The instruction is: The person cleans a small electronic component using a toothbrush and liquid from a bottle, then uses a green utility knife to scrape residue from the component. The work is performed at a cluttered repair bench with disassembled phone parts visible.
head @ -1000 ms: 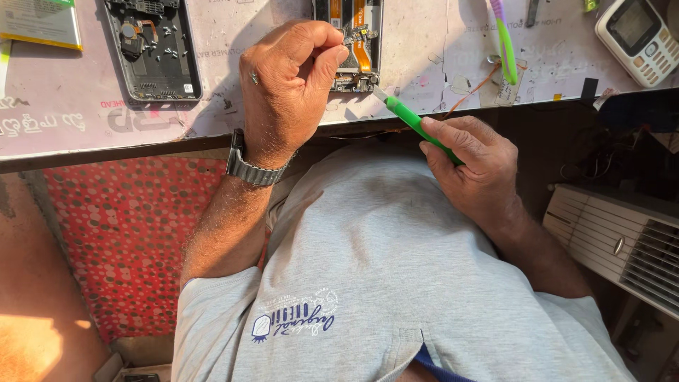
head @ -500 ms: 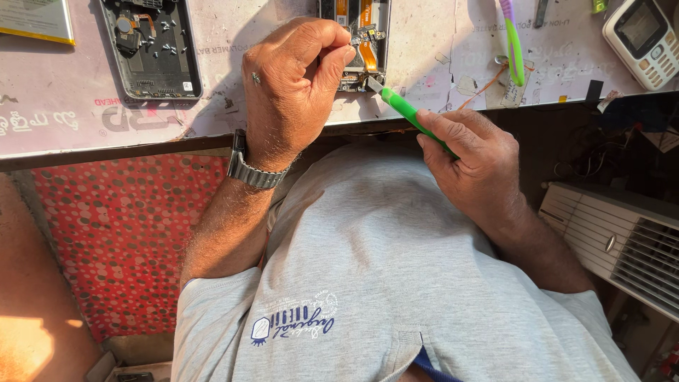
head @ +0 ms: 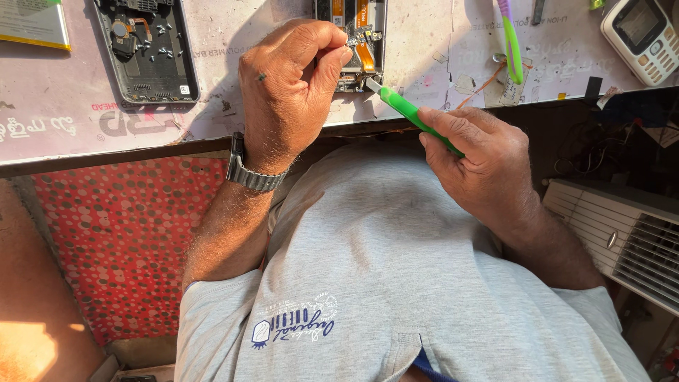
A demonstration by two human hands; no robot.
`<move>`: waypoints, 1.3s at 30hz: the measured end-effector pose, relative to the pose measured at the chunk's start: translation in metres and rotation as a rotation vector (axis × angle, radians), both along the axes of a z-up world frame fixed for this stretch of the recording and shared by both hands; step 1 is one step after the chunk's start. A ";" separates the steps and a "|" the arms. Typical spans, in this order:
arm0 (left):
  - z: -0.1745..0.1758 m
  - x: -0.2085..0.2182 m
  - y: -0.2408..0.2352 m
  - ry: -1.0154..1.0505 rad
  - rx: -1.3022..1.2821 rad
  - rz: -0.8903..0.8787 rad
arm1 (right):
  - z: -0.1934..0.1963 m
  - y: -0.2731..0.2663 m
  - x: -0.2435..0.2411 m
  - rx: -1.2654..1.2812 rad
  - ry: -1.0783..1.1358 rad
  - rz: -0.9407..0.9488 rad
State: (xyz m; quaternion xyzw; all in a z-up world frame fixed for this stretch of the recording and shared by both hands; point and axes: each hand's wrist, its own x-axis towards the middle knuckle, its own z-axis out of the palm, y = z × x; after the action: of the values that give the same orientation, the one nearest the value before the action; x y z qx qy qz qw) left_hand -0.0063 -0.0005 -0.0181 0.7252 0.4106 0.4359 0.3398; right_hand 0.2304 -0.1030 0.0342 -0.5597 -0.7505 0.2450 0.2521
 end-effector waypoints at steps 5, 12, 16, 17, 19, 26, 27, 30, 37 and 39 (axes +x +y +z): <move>0.000 -0.001 0.000 -0.006 0.001 -0.012 | 0.000 0.002 -0.002 -0.005 0.015 -0.007; -0.002 0.000 0.000 -0.008 -0.001 -0.009 | -0.010 -0.003 -0.002 0.001 0.041 -0.035; -0.003 0.000 0.000 -0.019 0.004 -0.009 | -0.021 -0.007 -0.001 0.091 0.048 -0.044; -0.003 0.000 0.000 -0.016 0.016 -0.008 | -0.024 -0.007 -0.001 0.098 0.058 -0.051; -0.003 0.000 0.001 -0.017 0.020 -0.012 | -0.029 -0.008 0.000 0.114 0.079 -0.064; 0.006 -0.016 0.004 0.083 0.097 -0.104 | -0.034 -0.010 0.002 0.095 0.095 -0.100; 0.007 -0.021 0.005 0.128 0.178 -0.109 | -0.034 -0.009 0.002 0.088 0.103 -0.105; 0.012 -0.033 0.006 0.196 0.167 -0.128 | -0.033 -0.009 0.003 0.085 0.106 -0.108; 0.013 -0.046 0.005 0.314 0.157 -0.224 | -0.032 -0.018 0.009 0.114 0.103 -0.119; 0.013 -0.044 0.004 0.306 0.137 -0.238 | -0.034 -0.017 0.013 0.121 0.113 -0.126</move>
State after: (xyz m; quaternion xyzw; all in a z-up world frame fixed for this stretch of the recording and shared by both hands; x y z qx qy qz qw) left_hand -0.0499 0.0031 -0.0053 0.8479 0.3381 0.3044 0.2723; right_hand 0.2435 -0.1202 0.0000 -0.5749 -0.7117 0.2140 0.3423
